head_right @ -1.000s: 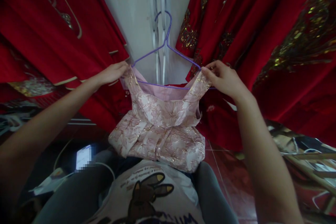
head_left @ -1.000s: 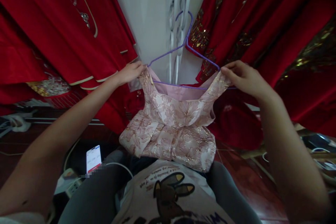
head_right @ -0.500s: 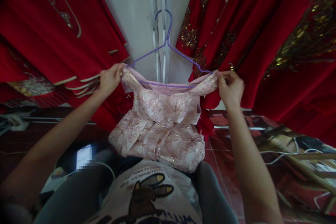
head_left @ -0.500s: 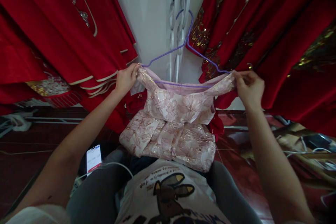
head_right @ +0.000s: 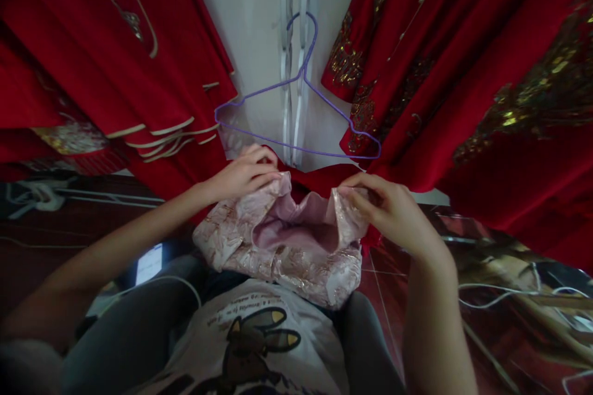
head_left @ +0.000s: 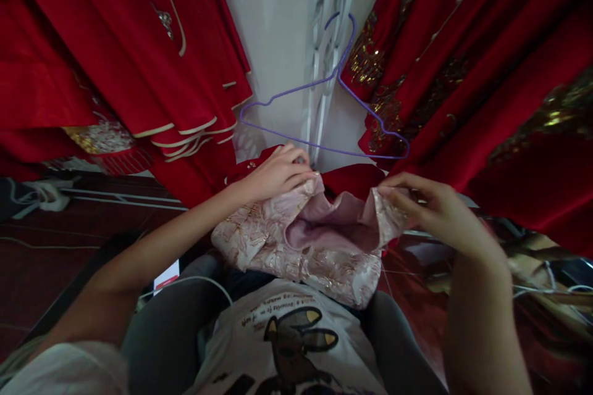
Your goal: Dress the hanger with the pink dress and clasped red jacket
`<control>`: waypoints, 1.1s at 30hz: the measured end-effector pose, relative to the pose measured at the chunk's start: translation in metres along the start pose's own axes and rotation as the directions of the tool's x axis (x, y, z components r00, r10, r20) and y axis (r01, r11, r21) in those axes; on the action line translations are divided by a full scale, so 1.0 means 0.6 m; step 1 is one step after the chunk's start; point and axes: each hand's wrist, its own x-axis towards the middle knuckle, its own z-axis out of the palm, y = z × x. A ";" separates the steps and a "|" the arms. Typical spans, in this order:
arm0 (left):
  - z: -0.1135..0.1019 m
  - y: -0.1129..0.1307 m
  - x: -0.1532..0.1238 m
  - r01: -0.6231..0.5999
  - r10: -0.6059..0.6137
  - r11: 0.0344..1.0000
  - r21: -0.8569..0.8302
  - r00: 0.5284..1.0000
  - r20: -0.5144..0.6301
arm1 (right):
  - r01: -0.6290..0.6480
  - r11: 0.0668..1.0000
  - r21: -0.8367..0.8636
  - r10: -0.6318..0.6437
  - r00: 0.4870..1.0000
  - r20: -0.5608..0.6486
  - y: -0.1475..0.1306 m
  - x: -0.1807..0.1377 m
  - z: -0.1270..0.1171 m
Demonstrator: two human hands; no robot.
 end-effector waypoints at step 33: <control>0.038 -0.065 0.045 0.145 -0.155 0.987 0.075 0.977 0.147 | -0.093 0.952 0.291 0.265 0.728 -0.633 0.121 0.034 -0.009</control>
